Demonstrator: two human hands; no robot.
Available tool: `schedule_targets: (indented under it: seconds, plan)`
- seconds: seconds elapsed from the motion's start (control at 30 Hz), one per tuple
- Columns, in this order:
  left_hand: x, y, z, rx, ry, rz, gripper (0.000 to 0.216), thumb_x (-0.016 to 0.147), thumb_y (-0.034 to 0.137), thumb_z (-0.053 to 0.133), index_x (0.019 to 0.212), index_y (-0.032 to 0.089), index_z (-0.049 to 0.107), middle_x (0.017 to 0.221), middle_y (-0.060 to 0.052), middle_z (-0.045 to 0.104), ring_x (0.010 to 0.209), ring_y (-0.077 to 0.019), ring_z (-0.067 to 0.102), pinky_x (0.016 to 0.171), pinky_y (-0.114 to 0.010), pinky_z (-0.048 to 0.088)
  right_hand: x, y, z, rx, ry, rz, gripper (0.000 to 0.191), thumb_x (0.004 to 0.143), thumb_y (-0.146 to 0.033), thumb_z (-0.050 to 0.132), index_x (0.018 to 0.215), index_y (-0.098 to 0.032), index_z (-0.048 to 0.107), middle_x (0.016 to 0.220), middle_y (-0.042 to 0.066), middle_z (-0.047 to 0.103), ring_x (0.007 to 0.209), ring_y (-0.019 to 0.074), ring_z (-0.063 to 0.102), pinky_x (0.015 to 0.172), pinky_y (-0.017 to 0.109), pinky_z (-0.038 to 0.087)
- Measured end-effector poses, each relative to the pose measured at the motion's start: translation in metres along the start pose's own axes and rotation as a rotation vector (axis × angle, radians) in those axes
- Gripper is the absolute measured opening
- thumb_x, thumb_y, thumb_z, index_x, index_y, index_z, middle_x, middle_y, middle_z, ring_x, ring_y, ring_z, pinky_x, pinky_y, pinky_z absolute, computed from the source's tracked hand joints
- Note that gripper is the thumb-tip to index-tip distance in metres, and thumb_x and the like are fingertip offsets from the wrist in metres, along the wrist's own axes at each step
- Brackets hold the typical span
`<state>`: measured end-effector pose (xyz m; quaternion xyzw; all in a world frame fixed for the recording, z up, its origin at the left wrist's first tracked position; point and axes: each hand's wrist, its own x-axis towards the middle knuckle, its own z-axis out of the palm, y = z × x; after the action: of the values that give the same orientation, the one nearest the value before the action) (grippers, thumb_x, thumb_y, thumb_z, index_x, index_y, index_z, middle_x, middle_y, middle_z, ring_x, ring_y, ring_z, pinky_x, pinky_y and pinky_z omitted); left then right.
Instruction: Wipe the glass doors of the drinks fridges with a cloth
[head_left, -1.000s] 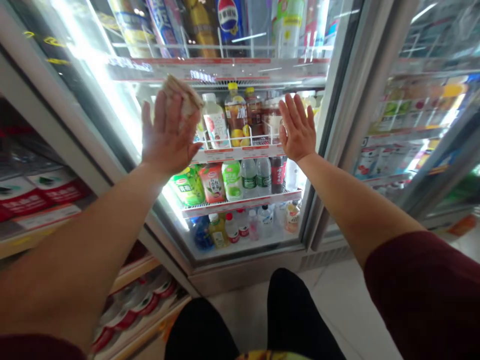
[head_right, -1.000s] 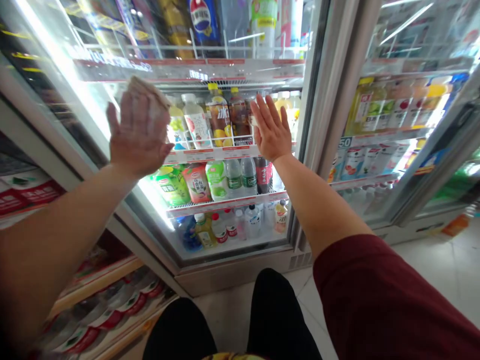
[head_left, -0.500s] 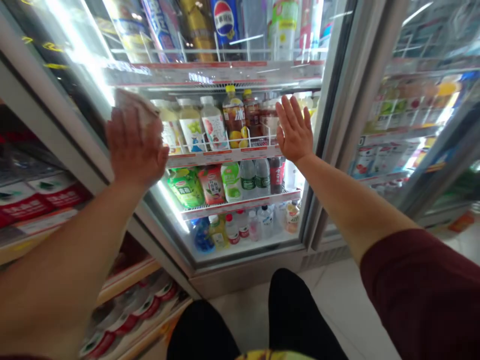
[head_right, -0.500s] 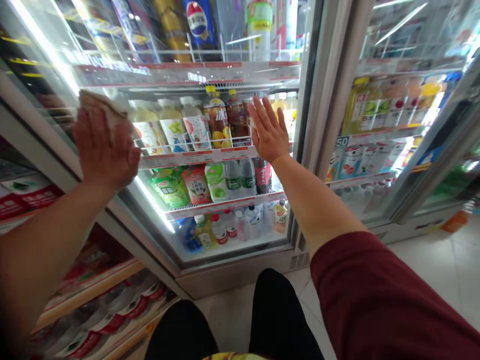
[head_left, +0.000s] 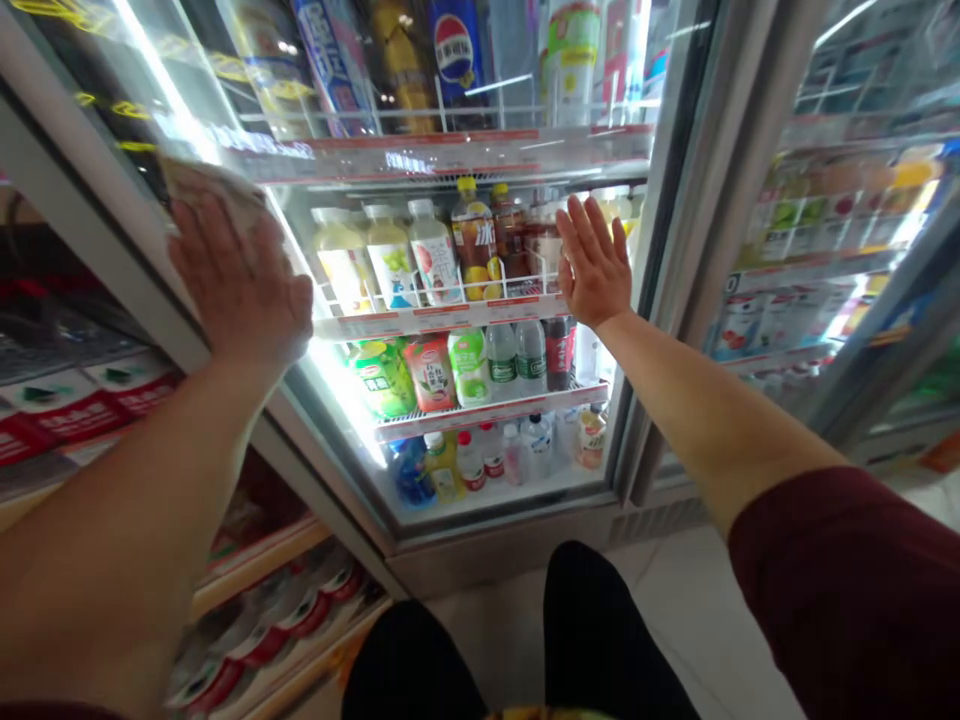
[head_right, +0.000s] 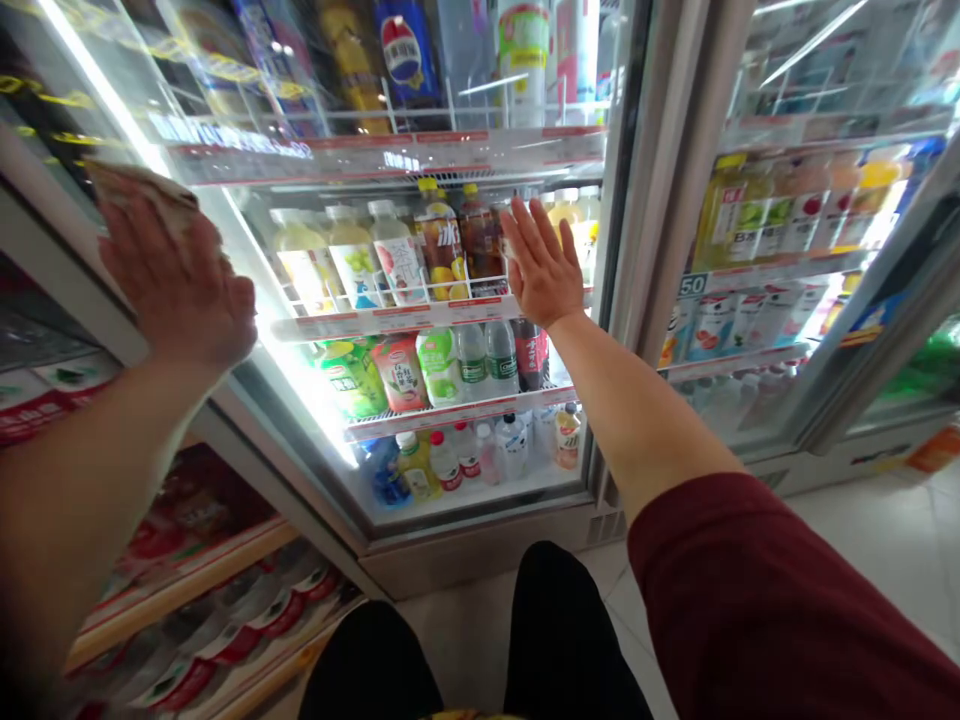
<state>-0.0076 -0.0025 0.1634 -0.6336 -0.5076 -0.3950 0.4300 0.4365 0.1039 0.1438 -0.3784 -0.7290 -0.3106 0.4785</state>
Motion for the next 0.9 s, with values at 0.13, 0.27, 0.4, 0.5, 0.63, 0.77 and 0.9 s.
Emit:
schedule_targets:
  seconds: [0.13,0.27,0.4,0.5,0.63,0.77,0.9]
  plan:
    - [-0.022,0.018,0.001,-0.068,-0.113,-0.048,0.090,0.095,0.079,0.034,0.167,0.025,0.027,0.178,0.005,-0.010,0.164,-0.0366,-0.009,0.133,-0.063,-0.004,0.001,-0.001,-0.002,-0.022,-0.025,0.009,0.066,0.104,-0.035,0.024,0.168,-0.026,0.030,0.174,0.002,0.030,0.165,0.0241,0.018,0.136,0.058,0.014]
    - [-0.001,0.008,-0.010,-0.064,-0.167,0.015,0.083,0.096,0.075,0.035,0.167,0.032,0.028,0.176,0.013,-0.009,0.165,-0.0330,-0.009,0.133,-0.061,-0.006,0.000,0.000,0.001,-0.054,-0.012,0.013,0.066,0.101,-0.033,0.026,0.167,-0.025,0.033,0.174,0.000,0.030,0.165,0.0229,0.018,0.137,0.056,0.014]
    - [0.045,0.004,-0.009,-0.044,-0.116,0.024,0.091,0.093,0.079,0.023,0.169,0.031,0.020,0.172,0.024,-0.019,0.164,-0.0271,-0.017,0.134,-0.049,-0.015,0.000,-0.001,0.000,-0.047,-0.026,0.017,0.066,0.102,-0.033,0.025,0.167,-0.025,0.033,0.174,0.000,0.029,0.165,0.0225,0.019,0.137,0.055,0.014]
    - [0.038,0.025,0.004,-0.079,-0.096,0.043,0.097,0.091,0.080,0.034,0.168,0.022,0.024,0.176,0.014,-0.015,0.163,-0.0325,-0.015,0.134,-0.055,-0.013,0.000,-0.002,-0.002,-0.041,-0.037,0.018,0.067,0.103,-0.035,0.023,0.168,-0.024,0.029,0.174,-0.001,0.028,0.165,0.0237,0.018,0.136,0.058,0.013]
    - [0.018,0.044,0.013,-0.108,-0.232,0.240,0.080,0.094,0.073,0.048,0.157,0.022,0.048,0.178,0.000,0.009,0.165,-0.0377,-0.001,0.133,-0.065,0.002,0.000,-0.004,-0.003,-0.040,-0.032,0.034,0.068,0.103,-0.036,0.019,0.171,-0.035,0.012,0.173,-0.008,0.027,0.166,0.0217,0.017,0.136,0.063,0.014]
    - [0.054,0.033,0.007,-0.083,-0.214,0.328,0.076,0.098,0.069,0.043,0.162,0.028,0.040,0.178,0.006,0.004,0.165,-0.0320,-0.004,0.134,-0.062,-0.004,0.001,-0.005,-0.003,-0.052,-0.034,0.036,0.067,0.104,-0.037,0.019,0.170,-0.033,0.016,0.174,-0.007,0.027,0.165,0.0227,0.018,0.136,0.062,0.016]
    - [0.070,0.052,0.015,-0.095,-0.086,0.268,0.088,0.099,0.071,0.042,0.169,0.021,0.023,0.177,0.008,-0.014,0.164,-0.0326,-0.015,0.133,-0.060,-0.013,0.001,-0.004,-0.003,-0.060,-0.059,0.040,0.066,0.103,-0.033,0.023,0.168,-0.026,0.030,0.174,-0.002,0.028,0.165,0.0235,0.017,0.137,0.057,0.015]
